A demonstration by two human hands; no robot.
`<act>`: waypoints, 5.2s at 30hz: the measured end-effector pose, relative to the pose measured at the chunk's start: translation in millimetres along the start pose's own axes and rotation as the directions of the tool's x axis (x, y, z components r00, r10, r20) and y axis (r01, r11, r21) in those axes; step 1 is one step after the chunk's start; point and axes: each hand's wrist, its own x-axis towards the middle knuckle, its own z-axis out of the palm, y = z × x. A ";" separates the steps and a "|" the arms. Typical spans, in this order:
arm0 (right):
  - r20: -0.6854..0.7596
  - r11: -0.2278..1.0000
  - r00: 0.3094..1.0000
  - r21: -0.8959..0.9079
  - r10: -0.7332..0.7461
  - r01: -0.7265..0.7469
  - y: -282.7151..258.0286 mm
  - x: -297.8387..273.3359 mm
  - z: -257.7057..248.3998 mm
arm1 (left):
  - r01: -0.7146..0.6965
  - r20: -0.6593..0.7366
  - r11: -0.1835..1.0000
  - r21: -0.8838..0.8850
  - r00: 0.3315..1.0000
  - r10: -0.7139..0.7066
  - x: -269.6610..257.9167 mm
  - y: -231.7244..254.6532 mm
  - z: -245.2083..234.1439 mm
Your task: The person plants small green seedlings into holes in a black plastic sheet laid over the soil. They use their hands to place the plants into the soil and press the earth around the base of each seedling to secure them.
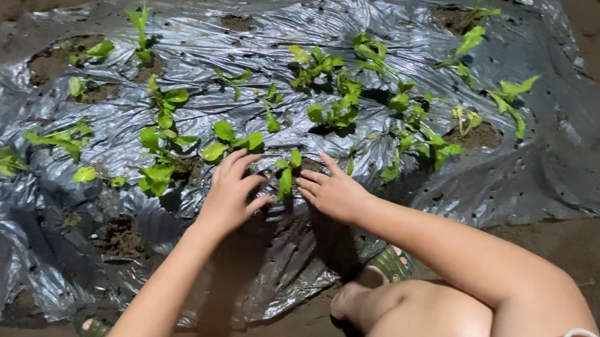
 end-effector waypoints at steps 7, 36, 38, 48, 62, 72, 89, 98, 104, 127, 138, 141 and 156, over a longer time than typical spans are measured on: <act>-0.045 0.993 0.993 0.029 0.113 -0.112 12.9 -7.7 -8.1 | 0.072 -0.033 0.996 -0.062 0.997 -0.074 -0.3 -8.8 6.2; -0.299 0.987 0.953 0.163 0.054 -0.005 74.7 56.0 33.3 | 0.073 -0.182 0.964 0.255 0.983 -0.026 185.1 -104.0 36.5; -0.284 0.993 0.957 0.110 0.064 -0.034 74.3 69.6 28.7 | 0.112 -0.191 0.967 0.229 0.979 -0.068 186.4 -114.3 37.8; 0.416 0.889 0.879 0.274 0.235 -0.368 83.7 141.5 4.0 | 0.216 -0.165 0.954 0.209 0.969 -0.183 196.5 -129.4 41.9; 0.550 0.910 0.803 0.174 0.228 -0.377 90.4 162.9 -15.3 | 0.153 -0.105 0.966 0.210 0.986 -0.133 183.8 -122.8 27.7; -0.138 0.869 0.941 0.443 0.309 -0.221 130.0 65.2 -101.3 | 0.079 -0.061 0.962 0.260 0.996 -0.066 143.8 -113.3 -9.2; 0.307 0.144 0.469 0.692 0.828 -0.707 121.5 -195.4 -93.3 | -0.406 -0.116 0.914 0.001 0.908 0.404 166.9 126.6 52.6; 0.541 0.211 0.568 0.582 0.620 -0.785 77.4 -180.8 -79.9 | -0.405 0.209 0.908 0.109 0.902 0.377 163.9 166.4 101.5; 0.440 0.357 0.630 0.556 0.640 -0.751 75.9 -181.7 -27.7 | -0.362 0.093 0.925 0.114 0.931 0.353 164.0 148.6 129.7; 0.399 0.624 0.648 0.209 0.649 -0.753 60.6 -168.1 12.8 | 0.010 0.026 0.975 -0.221 1.000 -0.005 178.0 157.9 107.4; -0.104 0.478 0.484 0.435 0.869 -0.763 127.7 -245.7 17.8 | -0.079 0.012 0.983 -0.164 0.997 0.082 179.7 170.3 90.0; -0.066 0.415 0.431 0.435 0.900 -0.799 155.3 -269.4 20.1 | -0.119 -0.023 0.979 -0.163 0.993 0.116 191.2 180.4 86.8; 0.160 0.273 0.369 0.425 0.916 -0.863 155.1 -246.7 43.8 | -0.153 0.295 0.965 -0.215 0.931 0.214 292.5 267.6 110.3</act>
